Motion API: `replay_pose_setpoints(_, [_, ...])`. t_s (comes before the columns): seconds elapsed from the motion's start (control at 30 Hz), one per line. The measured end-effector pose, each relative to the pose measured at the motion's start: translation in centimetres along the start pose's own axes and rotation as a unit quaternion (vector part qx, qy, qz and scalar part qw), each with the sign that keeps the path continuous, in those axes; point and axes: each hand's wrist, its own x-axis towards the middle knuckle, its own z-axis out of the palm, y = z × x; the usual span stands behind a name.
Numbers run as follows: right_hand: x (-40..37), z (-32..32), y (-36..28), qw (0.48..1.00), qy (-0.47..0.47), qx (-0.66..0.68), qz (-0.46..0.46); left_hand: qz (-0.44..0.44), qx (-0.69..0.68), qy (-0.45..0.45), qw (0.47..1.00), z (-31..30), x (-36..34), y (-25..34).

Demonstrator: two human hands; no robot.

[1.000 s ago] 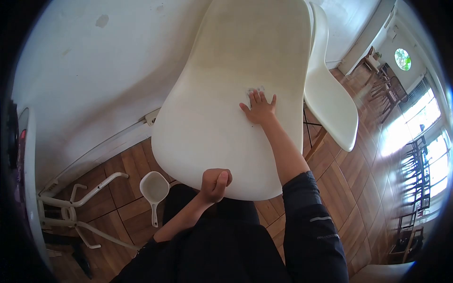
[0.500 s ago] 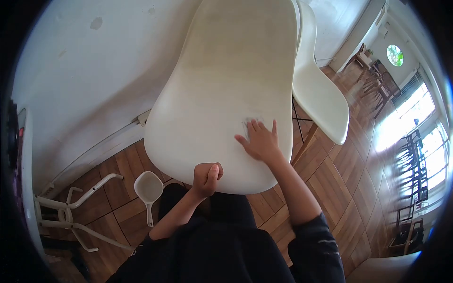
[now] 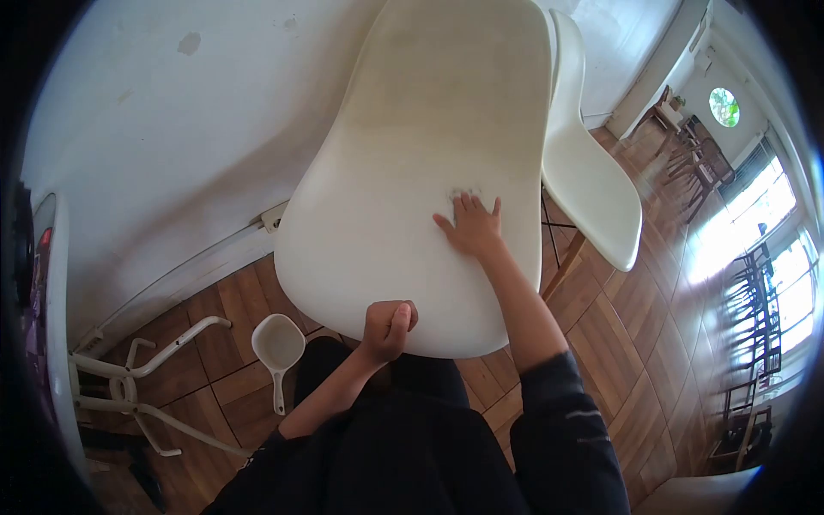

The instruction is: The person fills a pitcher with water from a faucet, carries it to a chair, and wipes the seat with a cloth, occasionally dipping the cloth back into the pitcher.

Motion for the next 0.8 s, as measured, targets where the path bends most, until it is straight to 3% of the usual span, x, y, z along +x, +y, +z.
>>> replay_pose_setpoints(0.2, [-15.6,-1.7,0.2,1.0,0.017,-0.003,-0.023,-0.002,-0.002,0.009,1.0,0.2,0.1,0.2])
replay_pose_setpoints(0.3, [-16.9,-2.6,0.3,1.0,-0.003,0.001,-0.019,-0.016,-0.007,-0.007,1.0,0.0,0.0,0.0])
replay_pose_setpoints(0.5, [-7.7,-2.0,1.7,0.996,-0.048,-0.061,0.05,-0.019,-0.006,-0.018,1.0,-0.2,-0.1,0.1])
replay_pose_setpoints(0.67, [2.1,-0.7,3.4,0.992,-0.028,-0.102,0.074,0.007,0.011,-0.016,1.0,-0.1,-0.1,-0.1])
replay_pose_setpoints(0.8, [4.3,-0.5,2.7,0.989,-0.011,-0.128,0.078,0.016,0.027,-0.01,0.999,-0.1,-0.1,-0.2])
